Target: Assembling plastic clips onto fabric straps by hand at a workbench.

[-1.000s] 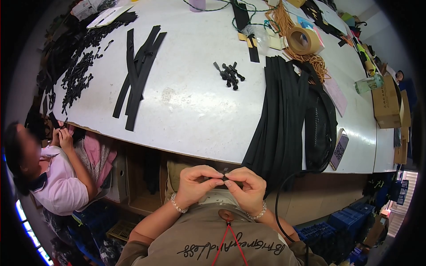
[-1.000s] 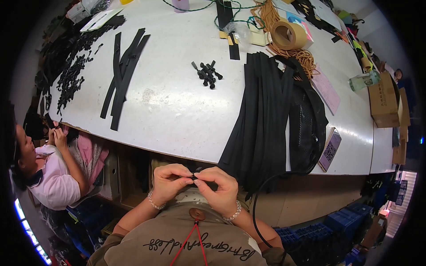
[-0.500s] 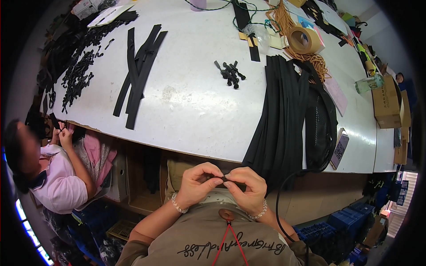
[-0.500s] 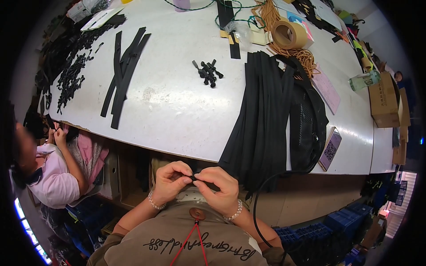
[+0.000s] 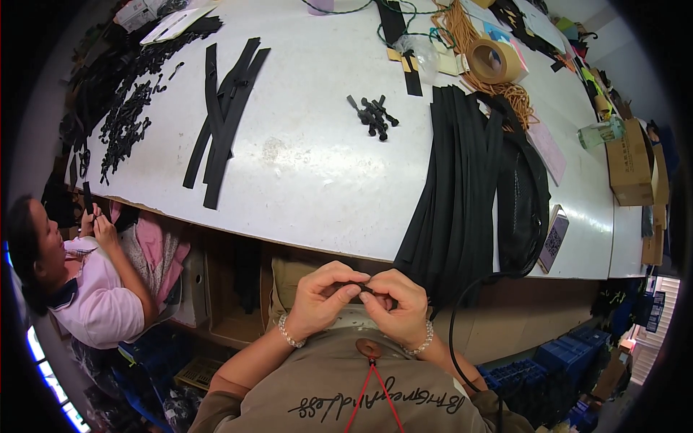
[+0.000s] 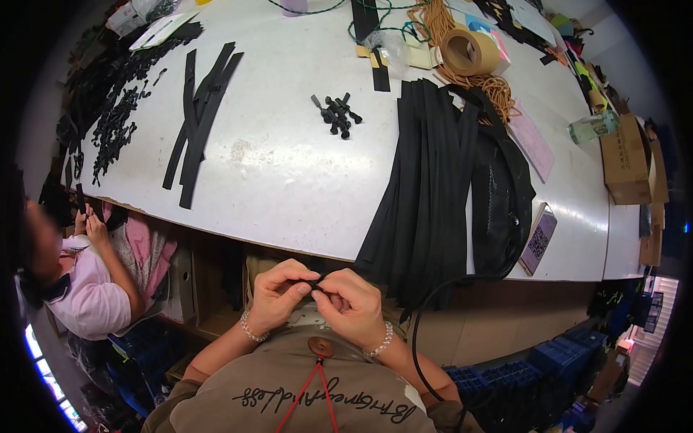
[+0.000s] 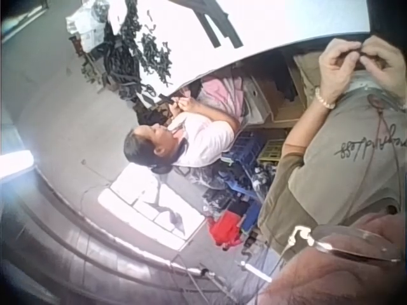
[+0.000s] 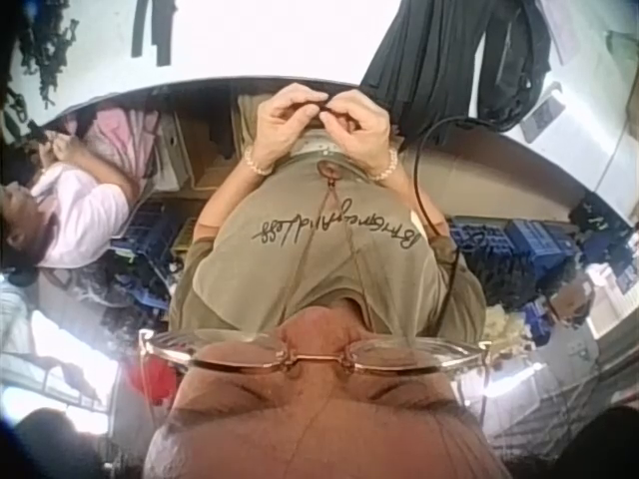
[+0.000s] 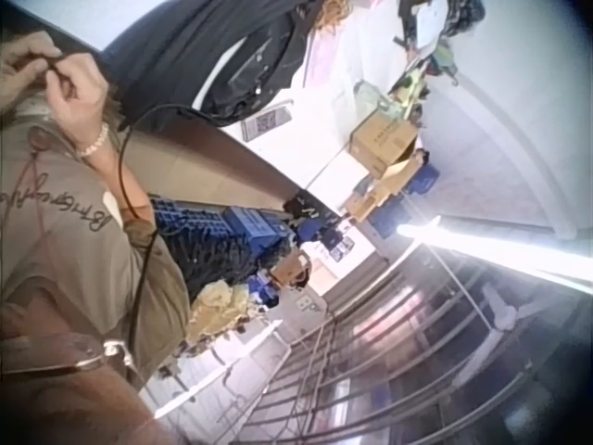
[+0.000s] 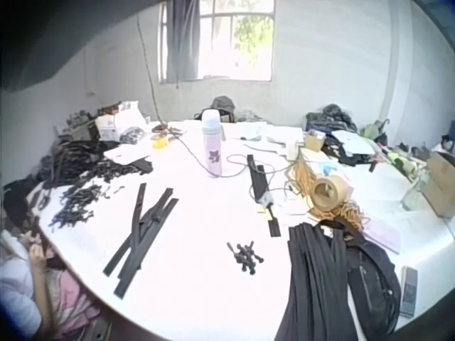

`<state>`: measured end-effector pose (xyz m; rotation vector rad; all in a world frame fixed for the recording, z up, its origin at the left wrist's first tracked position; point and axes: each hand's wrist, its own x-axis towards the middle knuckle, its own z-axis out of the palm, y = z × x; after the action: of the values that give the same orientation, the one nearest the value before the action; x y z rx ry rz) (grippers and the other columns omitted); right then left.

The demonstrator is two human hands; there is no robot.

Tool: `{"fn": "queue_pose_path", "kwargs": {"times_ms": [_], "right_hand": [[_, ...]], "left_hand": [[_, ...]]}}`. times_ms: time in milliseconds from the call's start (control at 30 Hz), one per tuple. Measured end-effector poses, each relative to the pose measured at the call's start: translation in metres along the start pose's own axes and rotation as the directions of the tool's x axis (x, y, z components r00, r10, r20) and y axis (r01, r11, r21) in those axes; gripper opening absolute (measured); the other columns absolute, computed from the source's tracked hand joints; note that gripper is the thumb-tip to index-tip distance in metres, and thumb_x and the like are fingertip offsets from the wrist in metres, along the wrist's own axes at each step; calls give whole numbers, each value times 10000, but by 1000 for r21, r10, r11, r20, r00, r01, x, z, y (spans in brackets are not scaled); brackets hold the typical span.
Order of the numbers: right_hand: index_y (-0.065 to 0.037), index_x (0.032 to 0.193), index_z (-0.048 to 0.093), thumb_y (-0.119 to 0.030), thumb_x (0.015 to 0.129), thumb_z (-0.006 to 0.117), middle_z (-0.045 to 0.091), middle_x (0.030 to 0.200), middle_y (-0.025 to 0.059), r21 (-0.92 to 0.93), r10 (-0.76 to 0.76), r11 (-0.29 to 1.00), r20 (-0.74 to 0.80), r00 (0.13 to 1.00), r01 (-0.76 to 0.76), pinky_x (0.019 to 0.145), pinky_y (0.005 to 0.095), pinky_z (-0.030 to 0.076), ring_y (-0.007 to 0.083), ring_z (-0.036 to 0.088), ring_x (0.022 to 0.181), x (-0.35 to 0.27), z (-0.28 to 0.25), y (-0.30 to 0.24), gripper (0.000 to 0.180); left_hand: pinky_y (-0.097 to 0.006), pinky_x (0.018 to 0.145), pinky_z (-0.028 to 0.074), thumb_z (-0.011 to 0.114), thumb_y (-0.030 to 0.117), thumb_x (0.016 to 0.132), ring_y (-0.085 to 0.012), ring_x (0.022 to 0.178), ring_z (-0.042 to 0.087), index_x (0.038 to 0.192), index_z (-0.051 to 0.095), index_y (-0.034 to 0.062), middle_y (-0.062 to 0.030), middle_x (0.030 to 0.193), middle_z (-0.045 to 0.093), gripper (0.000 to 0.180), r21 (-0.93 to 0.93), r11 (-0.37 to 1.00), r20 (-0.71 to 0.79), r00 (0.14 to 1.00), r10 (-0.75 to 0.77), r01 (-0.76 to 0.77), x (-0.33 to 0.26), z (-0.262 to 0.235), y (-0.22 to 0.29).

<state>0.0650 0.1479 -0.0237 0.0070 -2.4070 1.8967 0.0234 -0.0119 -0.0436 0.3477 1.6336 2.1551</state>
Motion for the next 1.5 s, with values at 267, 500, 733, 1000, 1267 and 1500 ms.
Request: {"fn": "queue_pose_path", "kwargs": {"times_ms": [267, 500, 733, 1000, 1267, 1500], "right_hand": [[25, 793, 582, 28, 773, 610, 554, 709, 79, 22, 13, 1000, -6, 1000, -13, 494, 238, 406, 135, 508, 540, -3, 1, 2, 34], [29, 793, 578, 37, 779, 605, 552, 700, 70, 135, 137, 983, -62, 989, -128, 490, 223, 402, 106, 512, 554, -16, 11, 20, 31], [19, 841, 608, 73, 754, 615, 585, 756, 91, 319, 106, 945, -71, 992, -78, 566, 232, 477, 138, 589, 658, -11, 8, 18, 102], [25, 844, 610, 106, 711, 627, 619, 860, 135, 148, -135, 979, -59, 989, 143, 667, 253, 485, 199, 605, 801, -8, 1, 14, 157], [18, 837, 613, 107, 694, 613, 624, 835, 133, 108, -138, 984, -47, 989, 143, 678, 265, 491, 209, 616, 773, -9, -2, 12, 169], [9, 868, 629, 97, 675, 630, 630, 849, 137, 86, -154, 983, -75, 985, 160, 682, 273, 496, 216, 621, 779, -8, -2, 5, 212]], "left_hand": [[-211, 727, 457, 586, -9, 841, -71, 834, 549, 947, 617, -15, -50, 928, 610, 110, -105, 981, -35, 985, -166, 162, -6, -1, -6], [-207, 729, 455, 589, -1, 846, -60, 827, 545, 955, 619, -9, -42, 921, 621, 114, -137, 963, -29, 971, -238, 232, -12, 0, -11], [-233, 677, 489, 699, -41, 709, -139, 754, 619, 811, 656, 7, -90, 814, 656, 121, 235, 972, -103, 994, 39, -14, -9, -2, 0], [-284, 662, 493, 735, -30, 649, -194, 714, 645, 744, 653, 49, -58, 764, 665, 149, 368, 880, 19, 949, 315, -300, -4, -7, 8], [-293, 680, 479, 745, -9, 640, -179, 716, 641, 731, 655, 63, -40, 762, 667, 147, 393, 853, 62, 936, 347, -343, -3, -7, 11], [-292, 677, 478, 741, -17, 638, -183, 718, 634, 732, 655, 62, -42, 764, 663, 149, 398, 842, 90, 929, 360, -365, -4, -7, 14]]}}
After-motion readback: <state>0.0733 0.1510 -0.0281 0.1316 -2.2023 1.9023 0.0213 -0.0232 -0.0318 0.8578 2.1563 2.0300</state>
